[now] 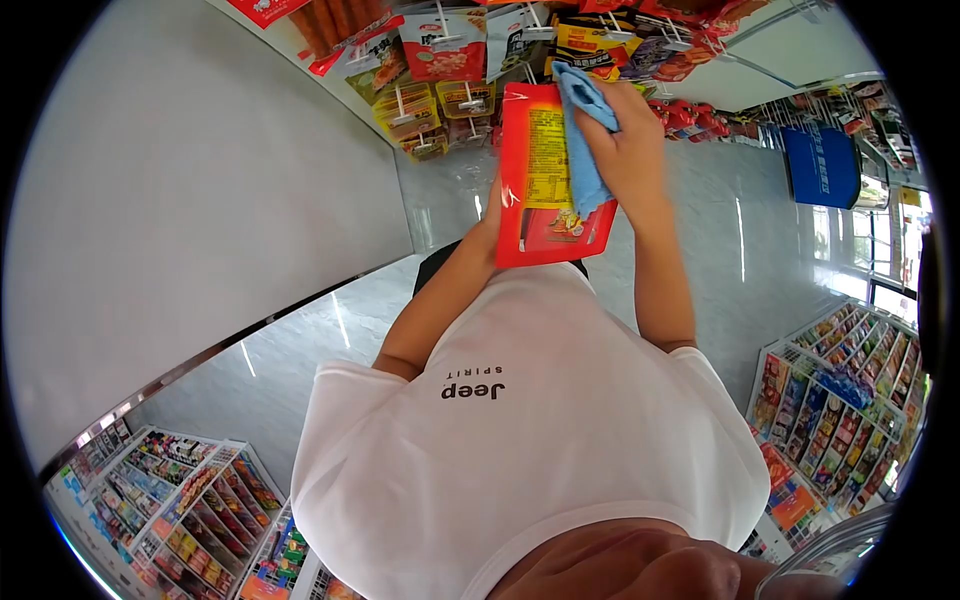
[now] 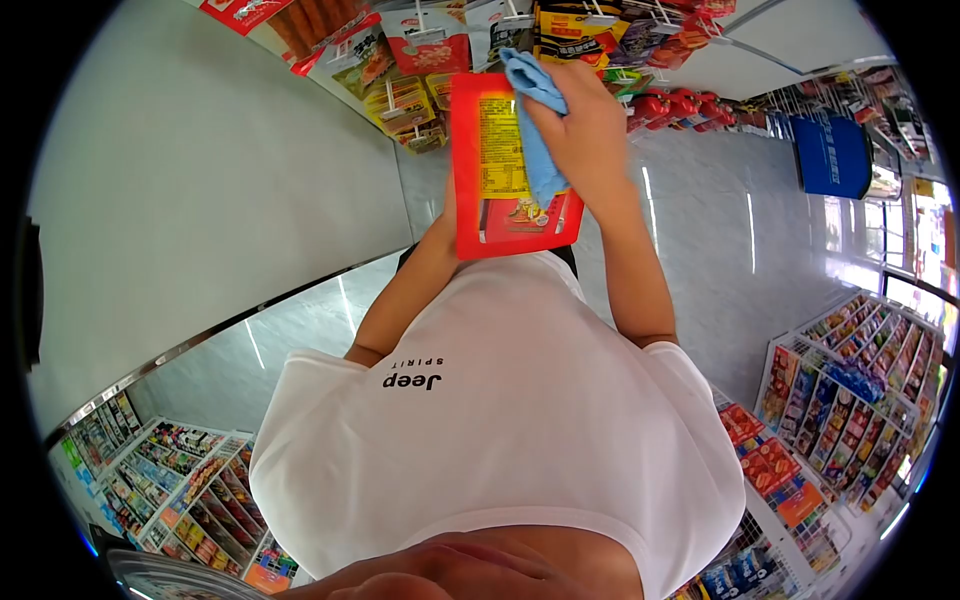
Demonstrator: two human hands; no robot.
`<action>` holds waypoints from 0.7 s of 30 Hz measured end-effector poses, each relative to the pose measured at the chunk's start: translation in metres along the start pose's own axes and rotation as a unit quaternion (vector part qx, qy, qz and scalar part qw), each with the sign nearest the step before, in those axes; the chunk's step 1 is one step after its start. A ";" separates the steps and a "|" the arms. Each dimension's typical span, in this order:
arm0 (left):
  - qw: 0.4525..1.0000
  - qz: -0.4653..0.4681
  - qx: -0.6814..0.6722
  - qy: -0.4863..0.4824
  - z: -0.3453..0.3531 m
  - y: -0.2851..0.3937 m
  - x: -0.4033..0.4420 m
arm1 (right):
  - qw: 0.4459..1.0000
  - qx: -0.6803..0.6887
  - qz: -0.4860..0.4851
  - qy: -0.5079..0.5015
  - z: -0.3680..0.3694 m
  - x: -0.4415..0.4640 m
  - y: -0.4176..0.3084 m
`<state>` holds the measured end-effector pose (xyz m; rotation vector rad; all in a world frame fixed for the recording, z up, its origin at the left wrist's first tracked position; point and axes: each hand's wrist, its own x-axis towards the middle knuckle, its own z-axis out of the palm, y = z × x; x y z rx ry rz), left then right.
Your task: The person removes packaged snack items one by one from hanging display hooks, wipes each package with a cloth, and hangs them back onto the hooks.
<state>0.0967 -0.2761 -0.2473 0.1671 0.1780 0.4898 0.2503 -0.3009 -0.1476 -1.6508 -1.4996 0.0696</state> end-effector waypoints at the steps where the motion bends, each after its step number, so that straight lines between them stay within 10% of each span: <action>1: 1.000 0.001 0.021 0.013 0.003 -0.002 0.000 | 1.000 0.007 0.000 -0.005 0.004 0.000 -0.006; 14: 0.996 0.092 -0.002 0.003 -0.018 0.013 -0.005 | 0.959 0.022 -0.173 -0.223 0.044 -0.078 -0.031; 21: 0.987 0.158 -0.018 0.007 -0.034 0.013 -0.005 | 0.991 -0.023 -0.040 -0.125 0.019 -0.062 0.000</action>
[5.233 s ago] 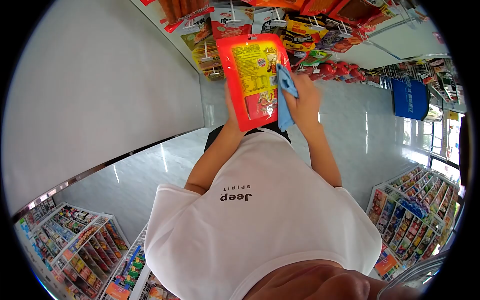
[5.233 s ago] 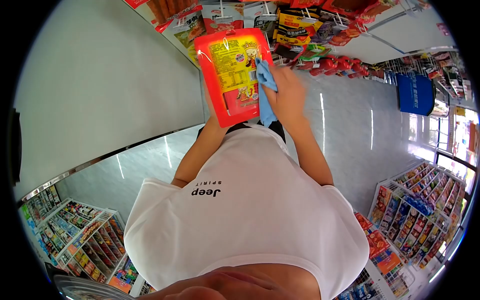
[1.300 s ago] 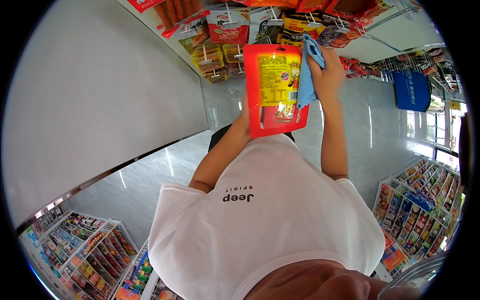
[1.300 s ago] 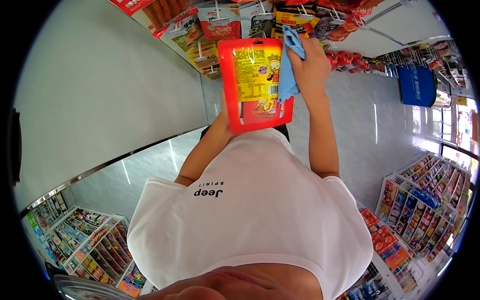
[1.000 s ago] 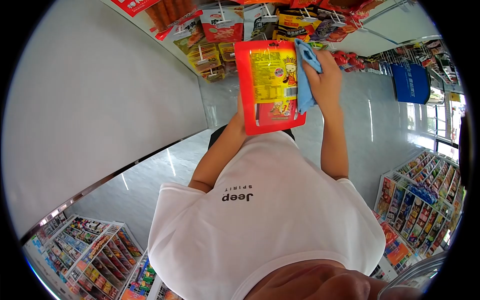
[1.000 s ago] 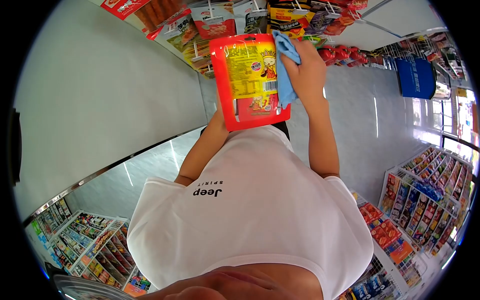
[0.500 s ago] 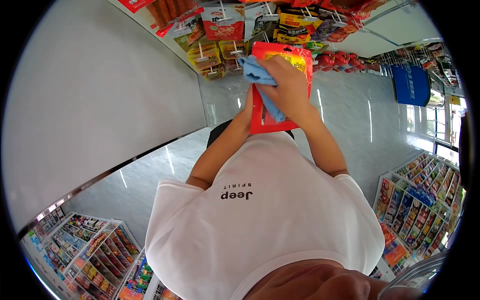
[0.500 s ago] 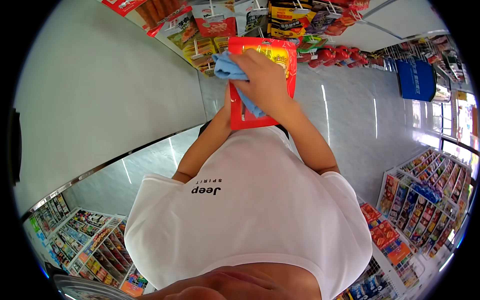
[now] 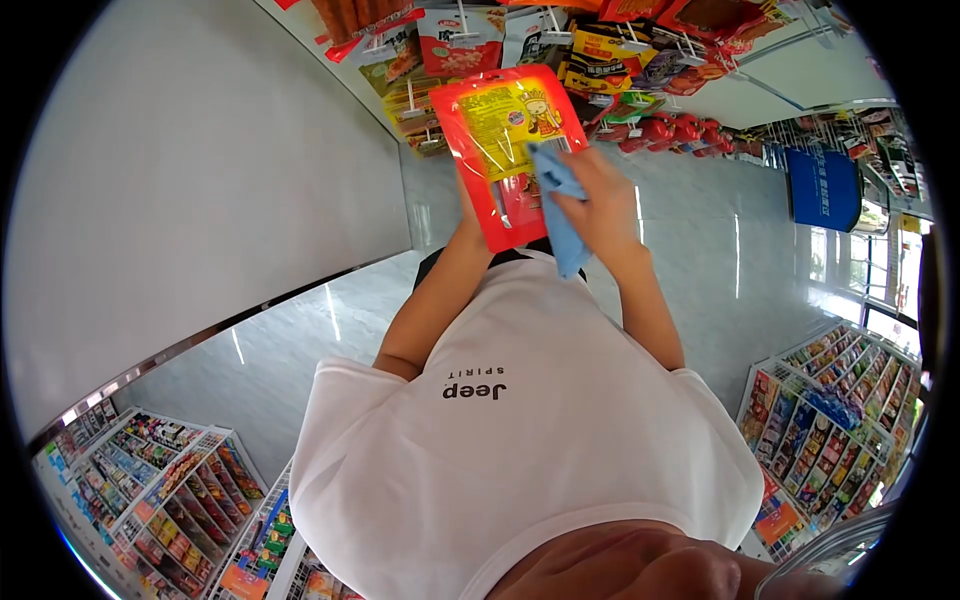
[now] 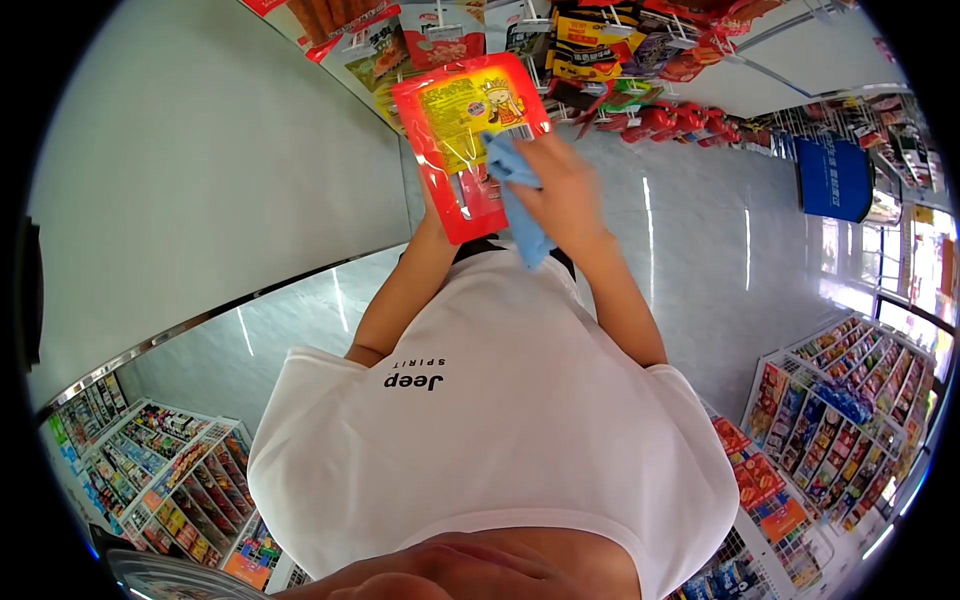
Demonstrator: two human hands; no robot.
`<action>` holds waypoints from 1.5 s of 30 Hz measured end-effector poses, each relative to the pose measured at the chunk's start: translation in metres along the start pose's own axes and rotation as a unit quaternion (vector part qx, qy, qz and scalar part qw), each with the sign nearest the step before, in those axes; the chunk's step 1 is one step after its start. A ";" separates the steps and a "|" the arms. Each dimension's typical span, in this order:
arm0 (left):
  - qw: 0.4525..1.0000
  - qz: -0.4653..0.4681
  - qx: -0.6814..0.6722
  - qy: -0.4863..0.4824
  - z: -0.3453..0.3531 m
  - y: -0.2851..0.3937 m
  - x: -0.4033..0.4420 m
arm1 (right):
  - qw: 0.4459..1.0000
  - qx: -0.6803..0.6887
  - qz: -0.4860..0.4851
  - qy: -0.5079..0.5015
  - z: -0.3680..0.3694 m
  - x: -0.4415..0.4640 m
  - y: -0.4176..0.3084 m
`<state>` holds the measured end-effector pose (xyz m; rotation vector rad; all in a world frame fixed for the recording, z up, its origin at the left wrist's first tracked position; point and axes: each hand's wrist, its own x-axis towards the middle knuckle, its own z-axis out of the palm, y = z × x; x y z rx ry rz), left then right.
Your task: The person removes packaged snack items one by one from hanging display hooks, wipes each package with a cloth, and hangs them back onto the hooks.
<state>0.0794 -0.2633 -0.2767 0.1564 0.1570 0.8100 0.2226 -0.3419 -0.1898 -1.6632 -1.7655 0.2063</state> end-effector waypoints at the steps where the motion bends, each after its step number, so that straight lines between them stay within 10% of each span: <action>1: 1.000 -0.004 -0.005 0.005 0.004 0.001 -0.001 | 0.999 -0.006 0.025 0.026 -0.003 -0.002 0.009; 18: 0.988 -0.154 -0.003 0.008 0.037 -0.012 -0.015 | 0.982 -0.038 0.069 0.173 -0.033 0.036 0.040; 28: 0.976 -0.032 0.190 0.100 0.004 -0.018 -0.022 | 0.995 0.044 -0.077 -0.039 0.022 -0.001 -0.015; 32: 0.999 0.001 0.020 -0.029 0.013 -0.011 -0.006 | 0.989 0.147 -0.024 -0.002 0.034 -0.014 -0.001; 36: 0.993 0.056 0.014 0.103 0.021 -0.021 -0.005 | 0.970 0.231 0.011 0.072 0.044 -0.011 0.014; 37: 0.997 0.072 0.012 -0.022 0.010 -0.022 -0.005 | 0.956 0.284 0.046 0.067 0.046 -0.012 0.014; 42: 0.939 0.201 0.273 0.054 0.044 -0.024 0.003 | 0.757 0.552 0.347 -0.050 0.035 -0.020 0.014; 45: 0.909 0.173 0.366 0.104 0.037 -0.023 0.010 | 0.672 0.641 0.370 -0.014 0.057 -0.034 0.057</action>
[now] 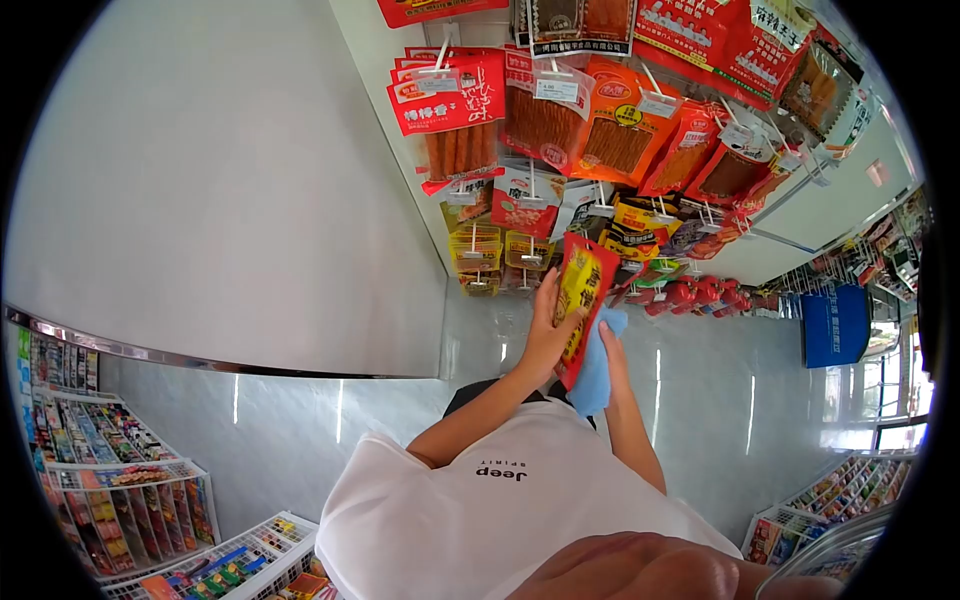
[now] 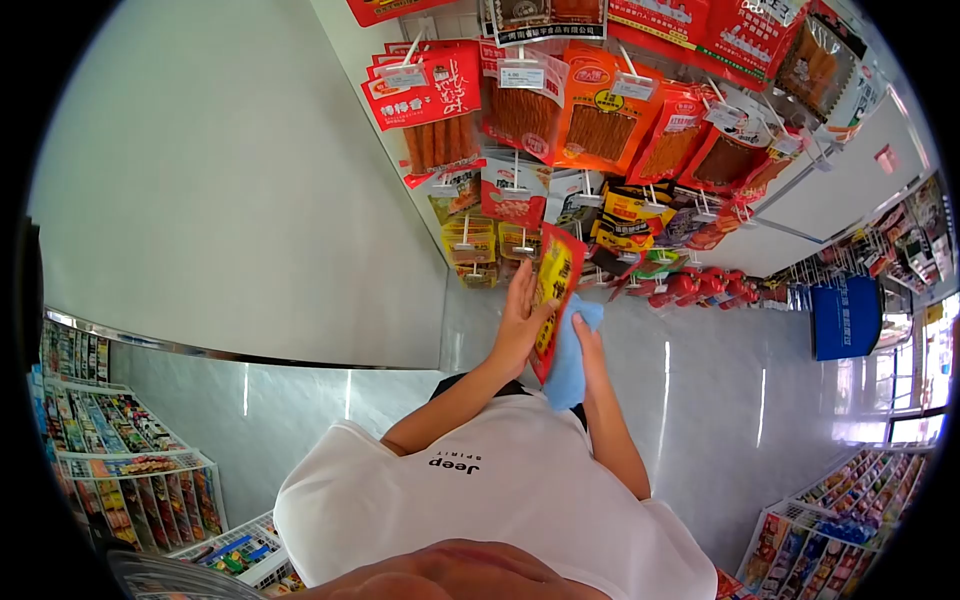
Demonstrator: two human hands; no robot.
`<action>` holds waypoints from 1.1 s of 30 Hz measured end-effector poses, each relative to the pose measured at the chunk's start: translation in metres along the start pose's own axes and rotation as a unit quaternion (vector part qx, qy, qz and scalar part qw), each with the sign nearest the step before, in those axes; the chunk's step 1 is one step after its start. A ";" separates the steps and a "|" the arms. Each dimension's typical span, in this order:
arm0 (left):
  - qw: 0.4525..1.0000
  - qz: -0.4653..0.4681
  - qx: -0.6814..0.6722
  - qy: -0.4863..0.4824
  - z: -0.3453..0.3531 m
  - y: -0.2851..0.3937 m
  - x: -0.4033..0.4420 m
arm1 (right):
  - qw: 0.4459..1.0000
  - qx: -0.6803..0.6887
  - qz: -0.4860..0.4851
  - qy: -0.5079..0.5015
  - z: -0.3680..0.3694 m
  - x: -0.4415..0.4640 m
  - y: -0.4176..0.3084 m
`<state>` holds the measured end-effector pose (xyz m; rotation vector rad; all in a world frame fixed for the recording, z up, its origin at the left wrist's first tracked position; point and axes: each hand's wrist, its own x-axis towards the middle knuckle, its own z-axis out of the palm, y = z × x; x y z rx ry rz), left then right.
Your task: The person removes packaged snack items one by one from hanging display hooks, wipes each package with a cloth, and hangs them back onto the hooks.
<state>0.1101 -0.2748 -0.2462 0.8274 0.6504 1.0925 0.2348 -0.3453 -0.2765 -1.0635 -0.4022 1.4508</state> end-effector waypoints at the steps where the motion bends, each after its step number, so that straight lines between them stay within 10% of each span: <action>1: 0.998 0.012 0.060 -0.024 -0.010 -0.009 0.005 | 0.997 0.077 0.022 -0.023 0.003 0.000 -0.002; 7: 0.909 0.170 0.380 -0.013 -0.050 -0.017 0.004 | 0.966 0.226 0.067 -0.101 0.018 -0.002 -0.005; 12: 0.991 -0.077 0.091 -0.064 -0.074 0.017 0.004 | 0.976 0.195 0.050 -0.078 0.056 -0.015 -0.025; 19: 0.988 -0.103 -0.023 -0.114 -0.078 0.057 -0.001 | 0.957 0.222 0.091 -0.161 0.074 -0.007 -0.041; 24: 0.998 0.040 -0.009 -0.048 -0.070 0.069 0.021 | 0.989 0.053 -0.134 -0.017 0.067 0.013 -0.056; 28: 0.980 0.189 0.068 0.005 -0.052 0.145 0.063 | 0.905 0.422 -0.018 -0.046 -0.010 0.027 -0.045; 33: 0.911 0.404 0.087 0.001 -0.021 0.271 0.122 | 0.805 0.573 0.070 -0.136 -0.023 0.014 -0.042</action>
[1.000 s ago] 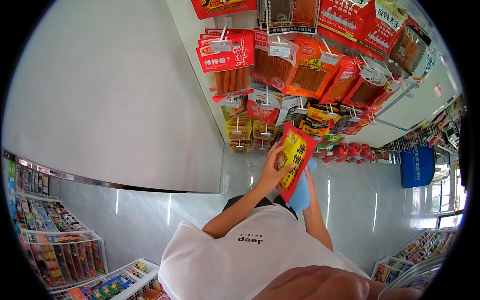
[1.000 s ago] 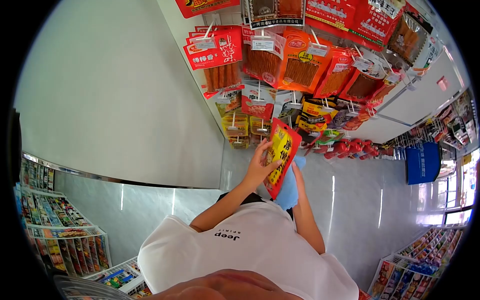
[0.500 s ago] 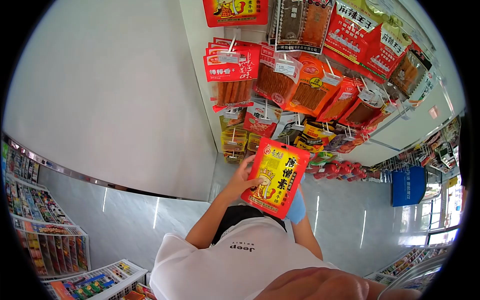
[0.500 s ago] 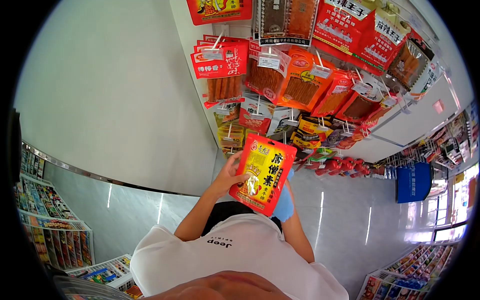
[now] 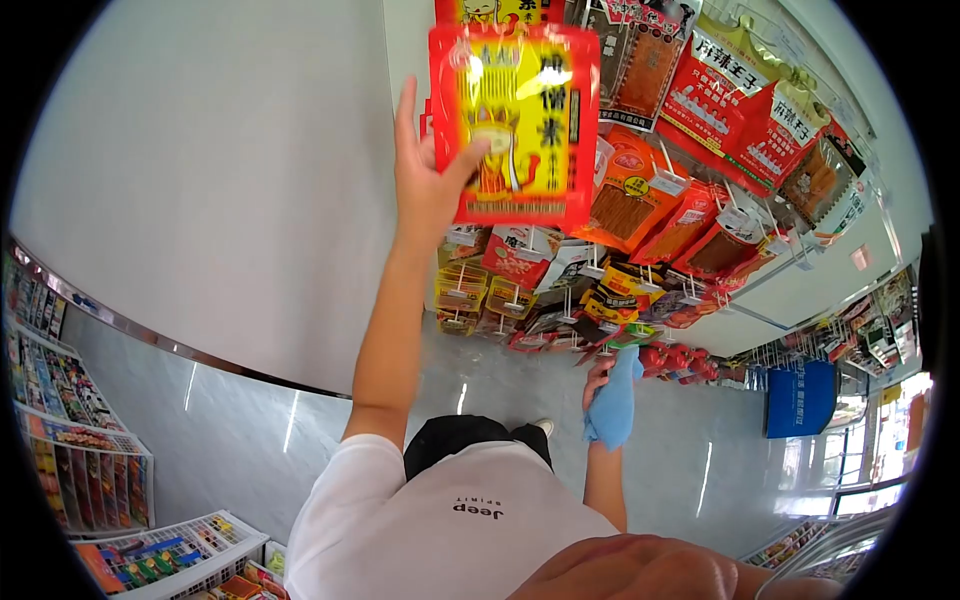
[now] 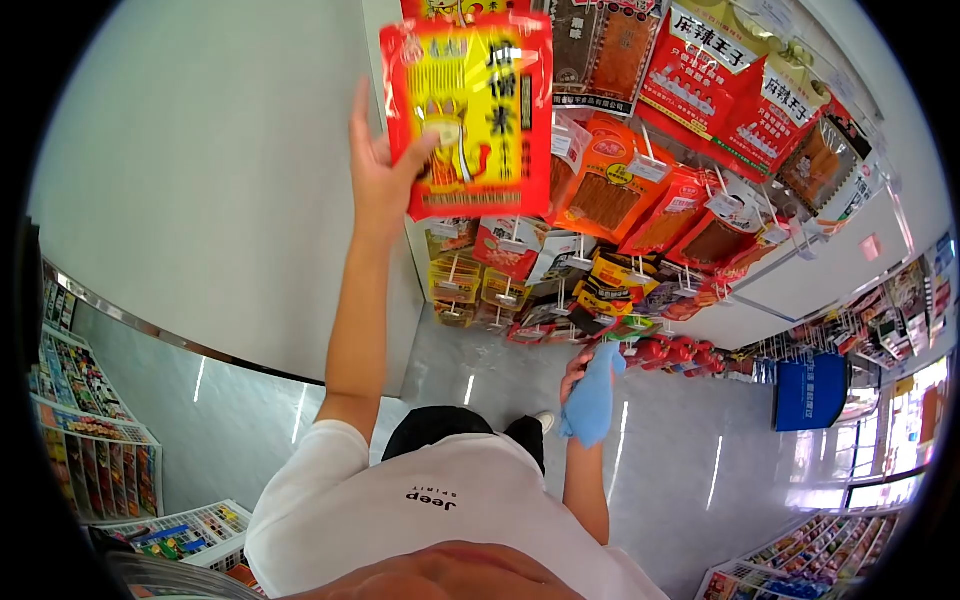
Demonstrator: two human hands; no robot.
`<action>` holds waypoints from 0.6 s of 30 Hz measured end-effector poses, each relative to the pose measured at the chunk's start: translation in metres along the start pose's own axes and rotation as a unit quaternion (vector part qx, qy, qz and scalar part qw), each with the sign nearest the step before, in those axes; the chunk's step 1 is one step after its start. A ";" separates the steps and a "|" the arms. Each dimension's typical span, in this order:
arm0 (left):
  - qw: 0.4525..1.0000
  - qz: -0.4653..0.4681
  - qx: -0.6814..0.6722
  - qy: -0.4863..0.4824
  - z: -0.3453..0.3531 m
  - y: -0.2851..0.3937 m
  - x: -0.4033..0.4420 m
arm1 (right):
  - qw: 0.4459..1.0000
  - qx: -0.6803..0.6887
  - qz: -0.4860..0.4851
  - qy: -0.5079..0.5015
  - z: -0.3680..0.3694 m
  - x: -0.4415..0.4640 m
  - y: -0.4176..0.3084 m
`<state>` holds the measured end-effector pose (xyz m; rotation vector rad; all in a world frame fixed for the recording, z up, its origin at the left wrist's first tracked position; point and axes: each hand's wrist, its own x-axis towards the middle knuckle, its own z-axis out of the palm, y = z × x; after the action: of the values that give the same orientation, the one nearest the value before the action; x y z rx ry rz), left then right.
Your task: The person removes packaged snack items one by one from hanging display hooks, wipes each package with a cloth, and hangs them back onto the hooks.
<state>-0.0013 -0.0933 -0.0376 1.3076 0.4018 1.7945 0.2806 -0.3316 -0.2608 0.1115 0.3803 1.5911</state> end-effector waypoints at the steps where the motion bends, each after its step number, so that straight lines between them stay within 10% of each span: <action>1: 1.000 -0.003 0.023 -0.015 0.003 0.016 0.018 | 1.000 0.015 0.010 -0.011 0.001 -0.002 0.002; 5: 0.986 0.129 0.077 -0.072 0.010 0.035 0.089 | 1.000 0.023 0.007 -0.018 -0.015 -0.007 -0.006; 18: 0.993 0.088 0.041 -0.068 0.014 0.032 0.133 | 0.999 0.035 -0.020 -0.016 -0.023 -0.010 -0.018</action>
<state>-0.0141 -0.0106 0.0717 1.5549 0.2940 1.8358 0.2913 -0.3457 -0.2863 0.1813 0.4108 1.5344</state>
